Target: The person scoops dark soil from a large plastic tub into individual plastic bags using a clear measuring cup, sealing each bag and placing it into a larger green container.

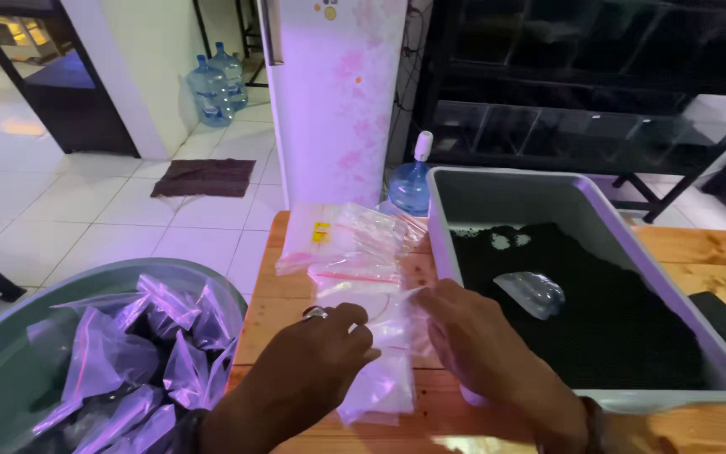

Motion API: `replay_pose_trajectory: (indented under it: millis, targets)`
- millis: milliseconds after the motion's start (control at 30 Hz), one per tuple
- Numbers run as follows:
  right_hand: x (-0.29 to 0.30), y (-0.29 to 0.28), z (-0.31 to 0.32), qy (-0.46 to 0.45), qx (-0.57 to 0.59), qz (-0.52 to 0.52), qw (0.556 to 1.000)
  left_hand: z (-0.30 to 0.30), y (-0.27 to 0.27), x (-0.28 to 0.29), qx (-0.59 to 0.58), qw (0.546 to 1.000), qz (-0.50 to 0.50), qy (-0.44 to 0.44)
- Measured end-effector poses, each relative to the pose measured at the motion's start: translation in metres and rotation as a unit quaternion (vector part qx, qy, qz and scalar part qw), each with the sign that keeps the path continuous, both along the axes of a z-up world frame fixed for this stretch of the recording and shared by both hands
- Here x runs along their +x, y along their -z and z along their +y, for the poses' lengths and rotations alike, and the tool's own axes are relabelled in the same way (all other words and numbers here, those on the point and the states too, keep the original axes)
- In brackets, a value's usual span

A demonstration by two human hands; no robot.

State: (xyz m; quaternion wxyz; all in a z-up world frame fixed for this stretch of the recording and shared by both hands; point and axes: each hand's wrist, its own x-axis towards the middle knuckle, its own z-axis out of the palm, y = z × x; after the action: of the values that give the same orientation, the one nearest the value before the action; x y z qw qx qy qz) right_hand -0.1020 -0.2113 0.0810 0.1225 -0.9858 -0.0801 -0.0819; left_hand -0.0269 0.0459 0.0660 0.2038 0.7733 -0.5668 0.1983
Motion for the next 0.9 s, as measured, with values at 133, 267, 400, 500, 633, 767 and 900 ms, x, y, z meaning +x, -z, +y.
replay_pose_trajectory:
  millis: [133,267,400,500,633,767,900]
  targets:
    - [0.004,-0.013,-0.039,-0.002,0.086,0.030,0.996,-0.010,0.011,0.010,0.044,0.999,-0.022,-0.018]
    - [0.013,-0.037,-0.108,0.215,0.105,0.042,0.970,-0.013,0.013,0.017,0.058,0.998,0.000,-0.028]
    - [0.037,0.005,-0.196,0.279,-0.120,0.240,0.922,-0.023,0.017,0.023,0.035,0.999,0.022,-0.031]
    - [0.033,-0.009,-0.170,0.304,-0.104,0.351,0.880,-0.035,0.016,0.021,0.038,0.997,0.054,-0.036]
    - [0.043,0.025,-0.206,0.259,-0.118,0.325,0.902,-0.046,0.019,0.025,0.009,1.000,0.028,-0.007]
    - [0.047,0.011,-0.197,0.242,-0.071,0.342,0.905,-0.049,0.019,0.027,0.011,1.000,0.022,-0.017]
    - [0.062,0.032,-0.220,0.241,-0.075,0.279,0.927,-0.049,0.016,0.028,0.005,0.999,0.042,-0.016]
